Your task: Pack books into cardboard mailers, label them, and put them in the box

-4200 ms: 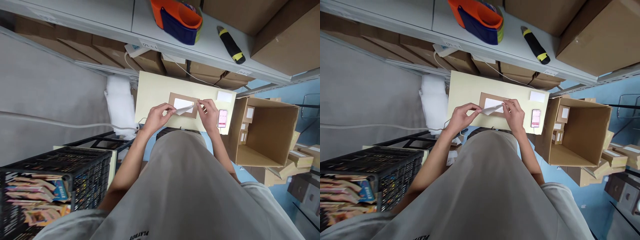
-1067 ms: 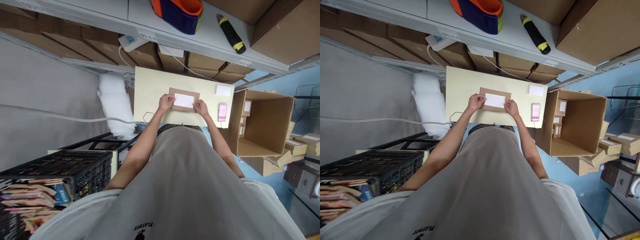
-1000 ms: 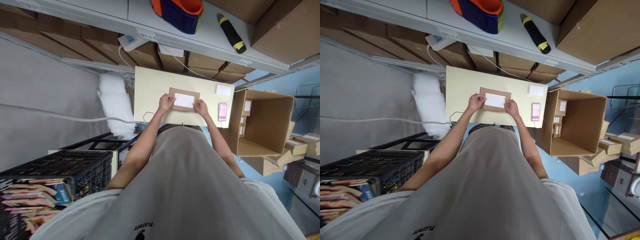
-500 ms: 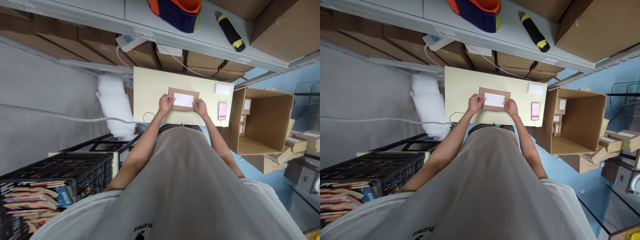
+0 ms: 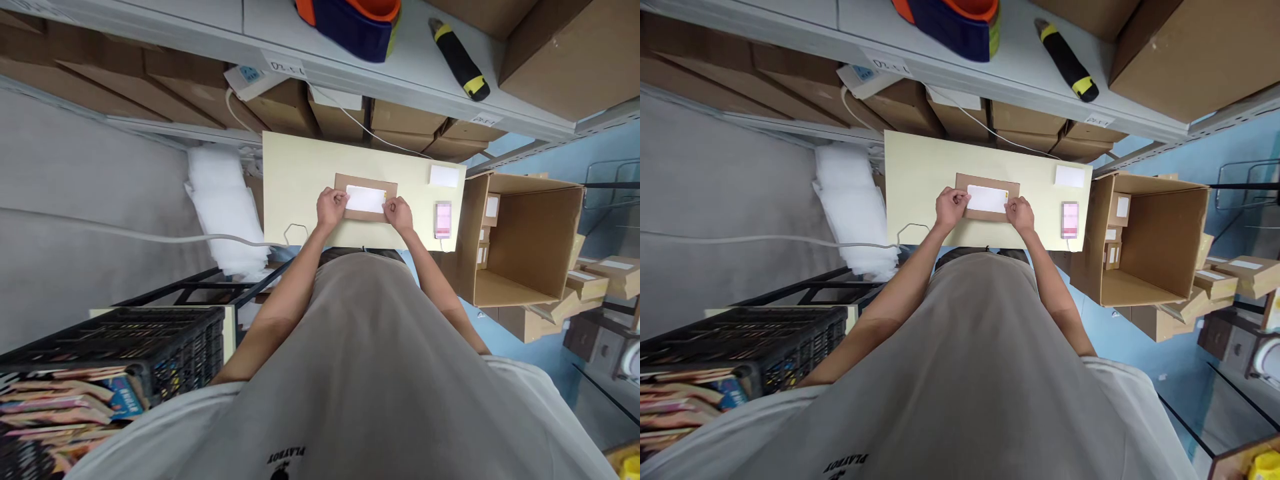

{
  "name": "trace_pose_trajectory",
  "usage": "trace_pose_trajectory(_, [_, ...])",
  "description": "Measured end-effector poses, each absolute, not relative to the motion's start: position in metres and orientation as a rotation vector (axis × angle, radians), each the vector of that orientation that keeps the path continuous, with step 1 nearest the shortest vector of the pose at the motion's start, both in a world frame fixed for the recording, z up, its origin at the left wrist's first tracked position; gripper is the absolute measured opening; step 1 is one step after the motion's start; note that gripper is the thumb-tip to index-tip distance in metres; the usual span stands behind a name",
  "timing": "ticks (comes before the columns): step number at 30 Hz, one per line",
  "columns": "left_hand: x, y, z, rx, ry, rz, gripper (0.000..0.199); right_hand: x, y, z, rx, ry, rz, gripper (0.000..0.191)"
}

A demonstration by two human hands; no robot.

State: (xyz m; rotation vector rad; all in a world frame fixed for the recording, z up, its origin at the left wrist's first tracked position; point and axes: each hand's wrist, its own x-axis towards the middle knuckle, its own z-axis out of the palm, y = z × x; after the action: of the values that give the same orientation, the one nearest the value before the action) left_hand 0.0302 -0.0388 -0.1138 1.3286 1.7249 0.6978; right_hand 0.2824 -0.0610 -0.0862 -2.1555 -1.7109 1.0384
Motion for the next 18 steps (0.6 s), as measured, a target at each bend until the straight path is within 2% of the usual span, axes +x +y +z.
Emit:
trace_pose_trajectory(9, [0.033,-0.041,-0.112,1.453,1.77,0.611,0.005,0.274,-0.058,-0.076,-2.299,-1.695,1.05,0.013])
trace_pose_trajectory(10, [0.035,-0.042,-0.112,1.471,1.783,0.601,0.007,0.273,-0.057,-0.075,-2.31,-1.691,1.052,0.013])
trace_pose_trajectory(14, [0.043,-0.048,-0.113,1.529,1.821,0.543,0.042,0.268,-0.058,-0.069,-2.39,-1.67,1.054,0.014])
trace_pose_trajectory(16, [0.046,-0.048,-0.114,1.535,1.828,0.514,0.047,0.264,-0.06,-0.065,-2.464,-1.653,1.029,0.016])
trace_pose_trajectory(18, [0.047,-0.046,-0.116,1.522,1.842,0.489,0.043,0.258,-0.063,-0.062,-2.484,-1.707,0.933,0.02])
